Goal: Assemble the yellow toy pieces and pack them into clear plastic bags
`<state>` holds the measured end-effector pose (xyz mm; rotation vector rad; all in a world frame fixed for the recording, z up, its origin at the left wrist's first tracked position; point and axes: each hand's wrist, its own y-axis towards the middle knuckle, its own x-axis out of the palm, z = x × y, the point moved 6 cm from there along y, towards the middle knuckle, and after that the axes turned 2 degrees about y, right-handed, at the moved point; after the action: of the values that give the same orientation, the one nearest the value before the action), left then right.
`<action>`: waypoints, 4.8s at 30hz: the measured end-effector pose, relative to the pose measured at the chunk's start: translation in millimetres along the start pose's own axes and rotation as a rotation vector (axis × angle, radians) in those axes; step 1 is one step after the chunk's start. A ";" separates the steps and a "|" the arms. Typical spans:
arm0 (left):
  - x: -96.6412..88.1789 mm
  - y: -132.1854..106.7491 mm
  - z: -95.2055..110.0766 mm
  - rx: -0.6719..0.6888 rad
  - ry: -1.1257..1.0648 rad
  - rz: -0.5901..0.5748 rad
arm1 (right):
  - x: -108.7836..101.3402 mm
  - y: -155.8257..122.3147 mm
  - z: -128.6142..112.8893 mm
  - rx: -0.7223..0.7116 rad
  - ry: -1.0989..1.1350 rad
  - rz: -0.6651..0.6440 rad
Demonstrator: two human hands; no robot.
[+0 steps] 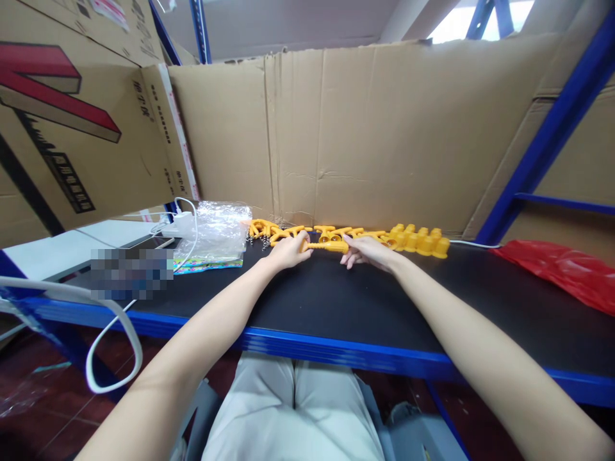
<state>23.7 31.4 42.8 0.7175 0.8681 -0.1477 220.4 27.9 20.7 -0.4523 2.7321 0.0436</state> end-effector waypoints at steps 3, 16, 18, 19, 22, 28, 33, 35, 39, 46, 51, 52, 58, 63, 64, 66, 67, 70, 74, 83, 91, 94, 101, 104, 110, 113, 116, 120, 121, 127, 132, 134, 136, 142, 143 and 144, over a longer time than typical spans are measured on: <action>-0.3 0.6 -3.3 -0.056 -0.013 -0.002 | 1.7 -2.5 -1.6 -0.019 0.065 -0.073; 2.6 1.8 2.9 0.043 0.324 -0.053 | 4.7 3.7 5.6 0.088 0.067 -0.027; 3.0 1.7 1.9 0.046 0.322 -0.049 | 2.5 1.6 1.9 0.035 0.080 -0.046; 3.0 1.5 1.4 0.049 0.319 -0.045 | 1.2 0.3 -0.4 -0.005 0.085 -0.053; 2.7 0.8 0.3 0.056 0.307 -0.029 | -2.2 -2.1 -4.4 -0.093 0.069 -0.045; 2.2 0.7 2.3 0.077 0.315 -0.026 | -0.3 -1.2 -4.7 -0.087 0.042 -0.052; 2.7 0.8 3.7 0.072 0.337 -0.046 | 1.4 -1.3 -5.1 -0.056 0.074 -0.074; 2.7 0.7 3.9 0.071 0.339 -0.045 | 2.1 -2.2 -5.5 -0.045 0.088 -0.088; 2.2 0.5 4.7 0.073 0.338 -0.040 | 3.5 -5.4 -9.8 -0.064 0.083 -0.107; 2.0 0.1 5.7 0.076 0.326 -0.044 | 2.9 -4.1 -11.1 -0.089 0.055 -0.061; 2.3 0.1 5.2 0.083 0.346 -0.037 | -0.3 -0.3 -8.2 -0.106 0.059 -0.044; 2.3 0.2 5.2 0.084 0.352 -0.036 | -1.2 0.0 -7.7 -0.107 0.060 -0.038; 2.5 -0.3 6.2 0.067 0.363 -0.052 | -0.5 0.9 -4.8 -0.094 0.091 -0.035; -1.1 -1.9 11.9 0.050 0.217 -0.036 | -7.3 1.7 -7.9 -0.084 0.284 0.015; -1.9 -1.8 12.2 0.044 0.168 -0.030 | -14.4 1.4 -8.9 -0.095 0.327 0.060; -2.2 -1.3 10.8 0.033 0.090 -0.029 | -35.9 0.3 -9.8 -0.146 0.392 0.193; -1.4 -0.9 9.2 0.031 0.068 -0.037 | -49.4 -0.5 -8.9 -0.183 0.411 0.278; 2.0 0.4 2.6 0.035 0.062 -0.063 | -92.8 -5.9 0.5 -0.301 0.361 0.596; 6.5 1.4 -3.2 0.047 0.086 -0.084 | -125.0 -17.1 14.5 -0.418 -0.070 0.933; 12.2 1.5 -3.7 0.072 0.082 -0.149 | -108.3 -6.7 31.4 -0.406 -0.851 0.774; 14.1 1.6 -5.6 0.081 0.085 -0.165 | -120.3 -4.9 41.6 -0.380 -0.854 0.770; 15.0 1.9 -6.9 0.080 0.079 -0.163 | -122.0 0.5 51.9 -0.265 -0.863 0.730; 16.4 2.3 -8.4 0.076 0.082 -0.167 | -118.6 11.5 68.0 -0.094 -0.908 0.639; 16.1 2.2 -8.0 0.082 0.076 -0.166 | -119.6 11.1 68.0 -0.114 -0.902 0.621; 16.4 2.0 -7.9 0.076 0.088 -0.174 | -123.2 4.9 66.1 -0.062 -0.892 0.587; 16.4 2.0 -7.5 0.081 0.090 -0.172 | -120.0 3.5 63.5 -0.030 -0.913 0.567; 16.4 2.0 -7.5 0.085 0.091 -0.172 | -116.4 3.5 60.4 0.006 -0.900 0.571; 16.2 1.9 -7.6 0.088 0.088 -0.168 | -121.4 -2.1 50.9 -0.044 -0.805 0.656; 16.2 1.9 -7.6 0.090 0.087 -0.166 | -126.9 -6.9 48.9 -0.059 -0.776 0.719; 16.9 3.3 -10.7 0.084 0.127 -0.151 | -165.8 -58.7 61.7 -0.025 -0.703 1.248; 8.8 6.6 -16.2 0.064 0.281 -0.059 | -176.6 -69.5 86.7 0.191 -0.674 1.278; 4.7 7.6 -19.1 0.033 0.334 -0.023 | -176.0 -65.6 87.9 0.238 -0.718 1.230; 3.3 8.2 -21.8 0.003 0.363 -0.022 | -172.9 -61.8 83.2 0.238 -0.800 1.200; 8.0 8.0 -21.3 0.022 0.363 -0.043 | -147.5 -36.1 62.6 -0.043 -1.206 0.946; 9.1 8.0 -21.4 0.014 0.361 -0.050 | -145.3 -32.0 63.2 -0.060 -1.225 0.908; 10.0 8.0 -21.4 0.005 0.361 -0.060 | -144.4 -28.9 64.2 -0.070 -1.225 0.886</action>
<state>19.6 52.6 30.3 0.7347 1.2353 -0.0745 379.3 50.3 14.3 0.6238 1.5056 0.4646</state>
